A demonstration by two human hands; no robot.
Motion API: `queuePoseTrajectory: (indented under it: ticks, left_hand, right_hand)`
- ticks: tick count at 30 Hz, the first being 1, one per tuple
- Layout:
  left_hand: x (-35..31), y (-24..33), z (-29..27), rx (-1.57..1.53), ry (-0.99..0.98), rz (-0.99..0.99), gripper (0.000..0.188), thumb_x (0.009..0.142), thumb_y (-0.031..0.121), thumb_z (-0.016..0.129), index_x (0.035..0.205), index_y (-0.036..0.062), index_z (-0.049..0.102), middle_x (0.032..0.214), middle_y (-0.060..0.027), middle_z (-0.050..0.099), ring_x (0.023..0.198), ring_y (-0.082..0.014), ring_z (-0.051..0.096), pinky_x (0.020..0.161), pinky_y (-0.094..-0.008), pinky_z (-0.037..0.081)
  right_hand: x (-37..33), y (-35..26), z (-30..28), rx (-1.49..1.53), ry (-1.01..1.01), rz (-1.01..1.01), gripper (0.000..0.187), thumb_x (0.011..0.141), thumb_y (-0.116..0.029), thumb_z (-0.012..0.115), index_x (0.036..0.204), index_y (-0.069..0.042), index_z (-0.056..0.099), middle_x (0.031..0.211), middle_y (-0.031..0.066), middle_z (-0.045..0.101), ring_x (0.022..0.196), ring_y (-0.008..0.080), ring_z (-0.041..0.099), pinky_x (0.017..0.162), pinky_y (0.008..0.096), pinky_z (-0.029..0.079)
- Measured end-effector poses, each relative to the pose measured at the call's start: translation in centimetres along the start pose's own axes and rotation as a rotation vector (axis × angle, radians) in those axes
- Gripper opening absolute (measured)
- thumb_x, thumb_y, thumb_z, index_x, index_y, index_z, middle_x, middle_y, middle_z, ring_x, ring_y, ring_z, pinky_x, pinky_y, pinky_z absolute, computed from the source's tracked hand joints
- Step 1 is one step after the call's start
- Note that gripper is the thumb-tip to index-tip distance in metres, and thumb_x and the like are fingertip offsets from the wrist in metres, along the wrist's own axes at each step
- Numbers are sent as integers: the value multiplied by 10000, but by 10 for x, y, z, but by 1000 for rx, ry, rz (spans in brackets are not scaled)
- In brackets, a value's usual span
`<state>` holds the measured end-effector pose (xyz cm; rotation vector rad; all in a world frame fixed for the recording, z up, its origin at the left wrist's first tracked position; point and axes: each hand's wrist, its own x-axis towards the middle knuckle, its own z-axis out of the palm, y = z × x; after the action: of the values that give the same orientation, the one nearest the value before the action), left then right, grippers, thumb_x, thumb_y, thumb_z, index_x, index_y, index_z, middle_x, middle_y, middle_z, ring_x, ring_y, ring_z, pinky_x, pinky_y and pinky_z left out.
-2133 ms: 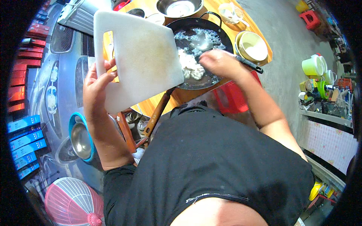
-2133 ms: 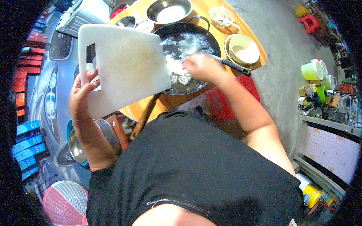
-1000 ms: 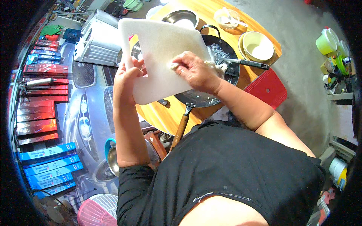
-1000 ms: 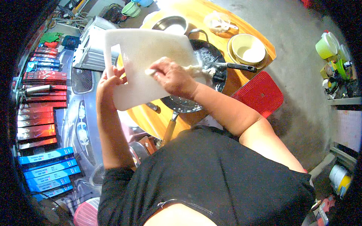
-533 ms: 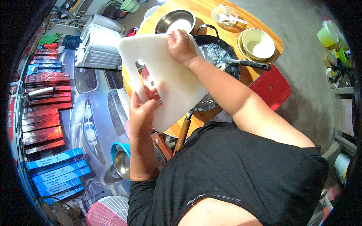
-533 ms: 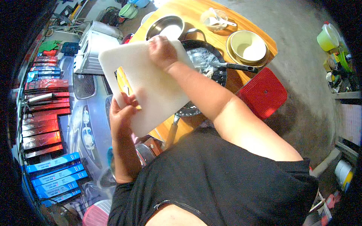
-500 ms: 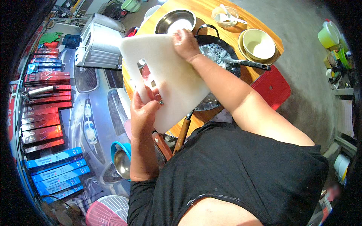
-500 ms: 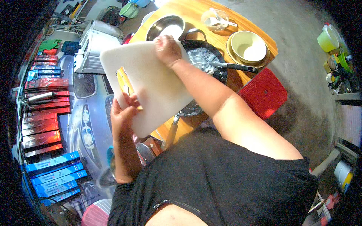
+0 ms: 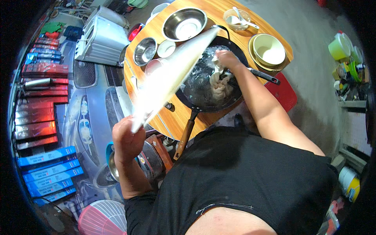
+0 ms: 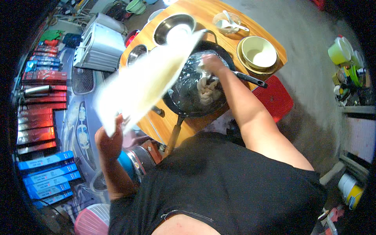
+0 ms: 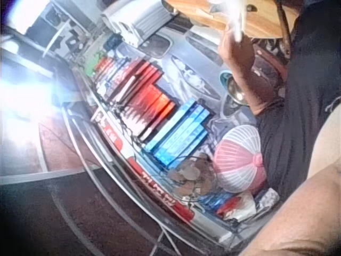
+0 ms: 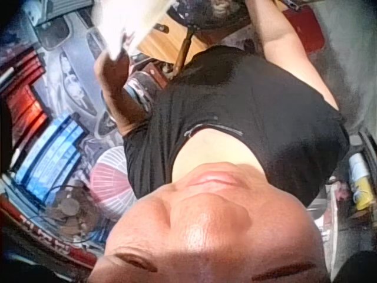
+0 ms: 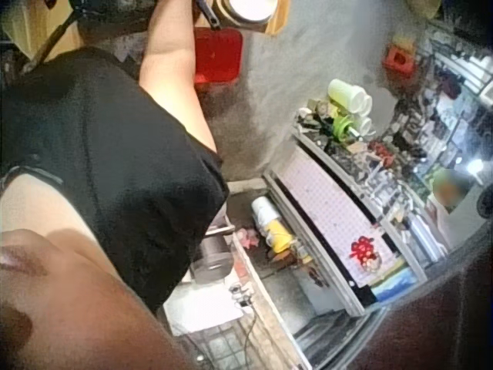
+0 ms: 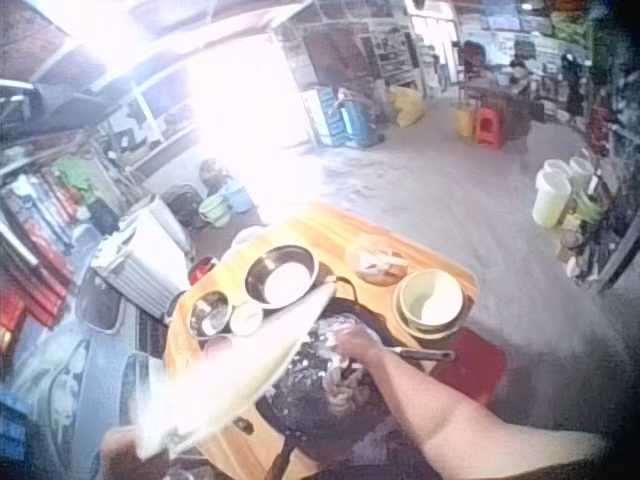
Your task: The person washes multiple kitchen items by hand in a large pan filled with soapy water. They scrub a cutting board, bowls, plates, and metal pots using a cloth, then place the cleaned items on the table.
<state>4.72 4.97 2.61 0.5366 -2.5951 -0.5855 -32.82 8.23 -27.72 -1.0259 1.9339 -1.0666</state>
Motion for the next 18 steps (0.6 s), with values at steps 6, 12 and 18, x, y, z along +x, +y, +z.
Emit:
queuePoseTrajectory:
  ticks: [6,12,18]
  left_hand:
    - [1,-20,7,487,-148,325,126,792,43,589,712,118,529,1142,-26,675,1150,-224,595,1037,-433,370]
    - [-23,-83,40,410,406,34,477,824,205,704,1251,166,495,1411,-166,413,1344,-329,354,1101,-462,248]
    - [-49,-100,92,-1561,443,-720,407,969,315,509,1261,42,437,1050,-148,567,1028,-239,577,837,-407,529]
  right_hand:
    - [-66,-2,-10,1579,-355,209,391,995,-329,412,1102,25,540,1110,180,630,1027,288,619,919,404,493]
    - [-103,-15,5,1195,61,328,265,850,-5,497,1113,11,528,1074,157,620,967,269,630,876,378,528]
    - [-112,1,26,927,176,210,345,815,2,526,1159,6,528,1075,119,578,959,216,591,856,332,498]
